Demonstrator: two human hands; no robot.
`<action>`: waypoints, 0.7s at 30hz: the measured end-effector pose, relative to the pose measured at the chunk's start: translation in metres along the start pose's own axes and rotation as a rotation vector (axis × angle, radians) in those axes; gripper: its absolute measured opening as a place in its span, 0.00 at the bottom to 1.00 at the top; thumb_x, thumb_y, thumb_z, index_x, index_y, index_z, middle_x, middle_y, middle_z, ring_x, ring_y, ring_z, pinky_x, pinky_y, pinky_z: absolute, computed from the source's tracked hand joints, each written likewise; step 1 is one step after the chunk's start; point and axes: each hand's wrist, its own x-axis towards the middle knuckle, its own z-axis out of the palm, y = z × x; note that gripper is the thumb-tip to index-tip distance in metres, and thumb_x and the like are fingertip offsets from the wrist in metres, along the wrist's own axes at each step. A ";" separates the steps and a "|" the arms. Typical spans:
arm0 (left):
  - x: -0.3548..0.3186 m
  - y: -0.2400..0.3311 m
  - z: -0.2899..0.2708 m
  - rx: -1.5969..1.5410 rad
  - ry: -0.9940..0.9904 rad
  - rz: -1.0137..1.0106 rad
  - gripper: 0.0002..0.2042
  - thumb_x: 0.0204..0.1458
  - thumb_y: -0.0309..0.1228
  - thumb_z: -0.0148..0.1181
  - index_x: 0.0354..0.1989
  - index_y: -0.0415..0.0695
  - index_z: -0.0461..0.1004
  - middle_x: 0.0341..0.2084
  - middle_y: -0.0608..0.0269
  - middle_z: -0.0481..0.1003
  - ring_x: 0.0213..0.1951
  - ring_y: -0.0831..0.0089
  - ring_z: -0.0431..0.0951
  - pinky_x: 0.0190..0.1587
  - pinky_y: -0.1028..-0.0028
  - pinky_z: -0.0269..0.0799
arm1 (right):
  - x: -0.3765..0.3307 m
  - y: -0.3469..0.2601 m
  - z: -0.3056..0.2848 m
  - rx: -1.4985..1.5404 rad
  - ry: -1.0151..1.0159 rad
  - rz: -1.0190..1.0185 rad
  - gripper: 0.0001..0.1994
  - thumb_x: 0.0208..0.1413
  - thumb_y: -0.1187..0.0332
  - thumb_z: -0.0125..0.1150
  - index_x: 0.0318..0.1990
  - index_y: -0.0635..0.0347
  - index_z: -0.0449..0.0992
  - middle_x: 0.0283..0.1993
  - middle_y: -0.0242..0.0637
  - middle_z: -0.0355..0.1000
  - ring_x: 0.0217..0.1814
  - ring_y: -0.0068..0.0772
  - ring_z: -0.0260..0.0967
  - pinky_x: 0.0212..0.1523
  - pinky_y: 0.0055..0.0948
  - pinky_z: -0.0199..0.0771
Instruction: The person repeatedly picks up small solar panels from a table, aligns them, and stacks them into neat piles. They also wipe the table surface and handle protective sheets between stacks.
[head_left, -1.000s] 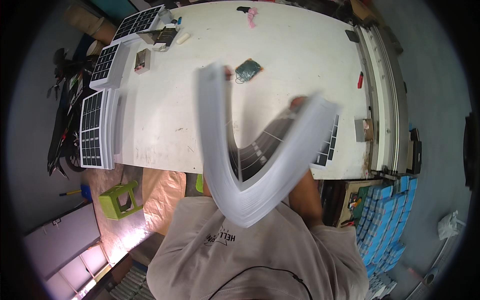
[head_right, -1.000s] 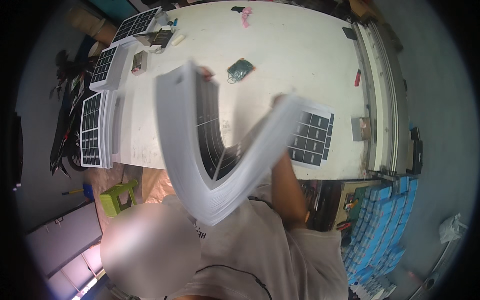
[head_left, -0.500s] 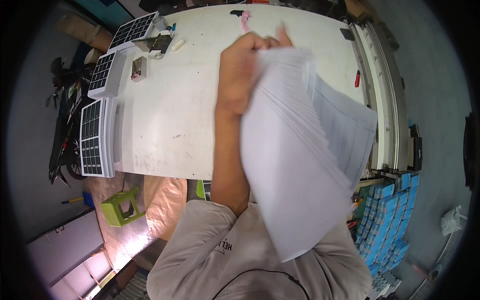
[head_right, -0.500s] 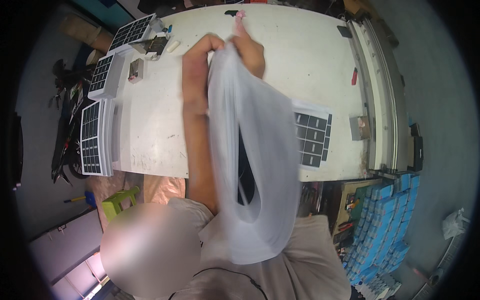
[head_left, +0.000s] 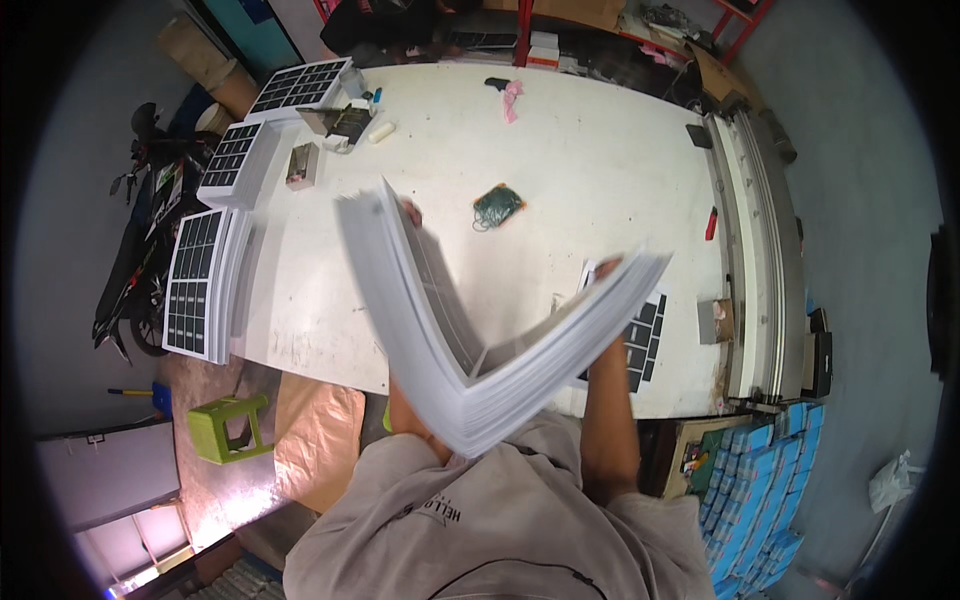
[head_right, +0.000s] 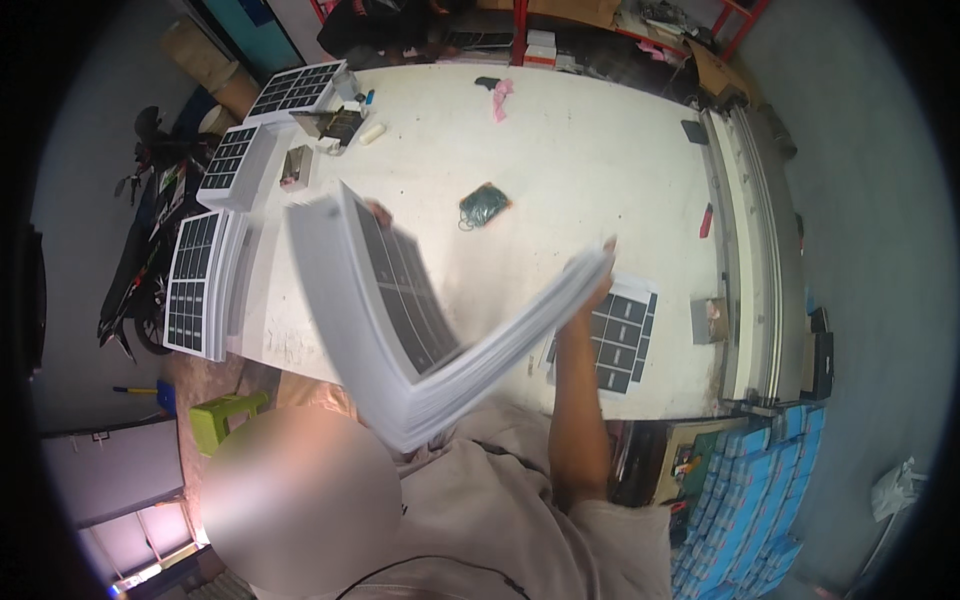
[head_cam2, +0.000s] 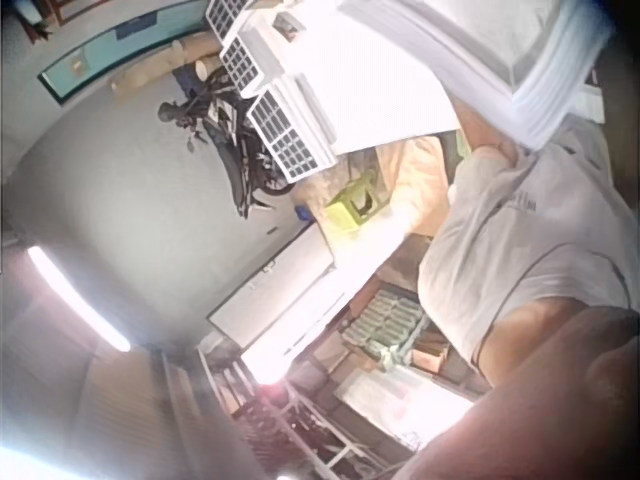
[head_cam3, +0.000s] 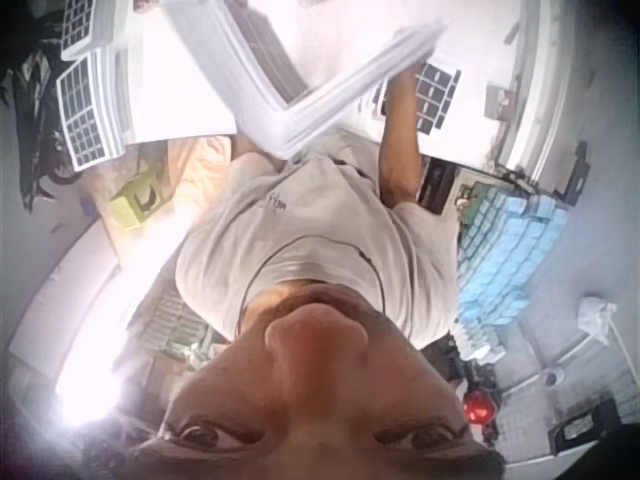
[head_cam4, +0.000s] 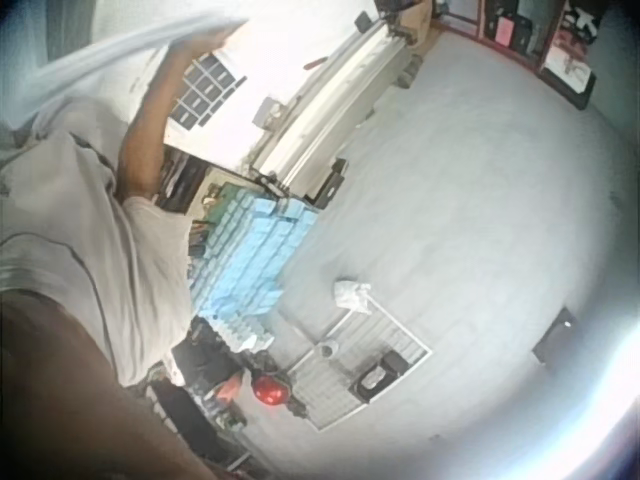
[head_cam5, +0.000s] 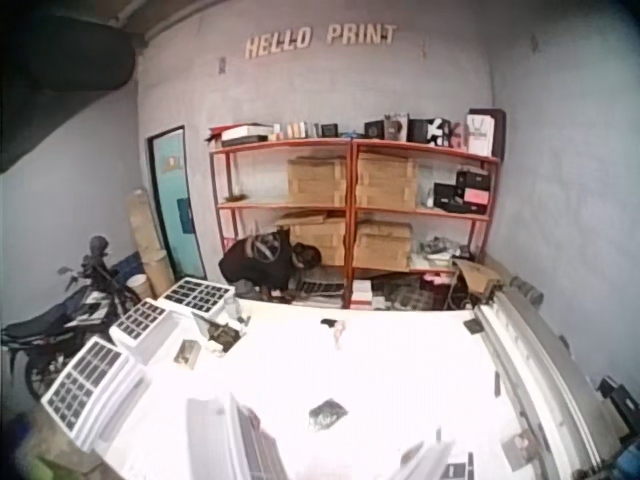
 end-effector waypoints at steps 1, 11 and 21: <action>-0.013 -0.016 -0.005 0.061 0.140 0.022 0.28 0.66 0.59 0.41 0.26 0.46 0.68 0.17 0.70 0.61 0.21 0.78 0.61 0.25 0.76 0.59 | -0.016 0.027 -0.065 0.182 -0.074 0.069 0.17 0.65 0.54 0.56 0.37 0.61 0.76 0.30 0.34 0.69 0.32 0.27 0.67 0.34 0.29 0.70; -0.232 -0.071 -0.183 -0.562 0.528 -0.007 0.33 0.68 0.55 0.40 0.19 0.42 0.74 0.13 0.59 0.71 0.14 0.69 0.70 0.21 0.72 0.71 | -0.089 0.112 -0.233 0.222 -0.195 -0.140 0.26 0.65 0.47 0.53 0.55 0.65 0.71 0.34 0.47 0.76 0.28 0.38 0.74 0.33 0.40 0.78; -0.247 -0.030 -0.161 -0.137 0.541 -0.383 0.33 0.70 0.50 0.34 0.23 0.38 0.77 0.16 0.56 0.73 0.28 0.62 0.74 0.65 0.53 0.62 | -0.104 0.048 -0.205 -0.065 0.018 0.427 0.23 0.67 0.50 0.51 0.48 0.67 0.76 0.37 0.42 0.77 0.36 0.35 0.77 0.44 0.34 0.80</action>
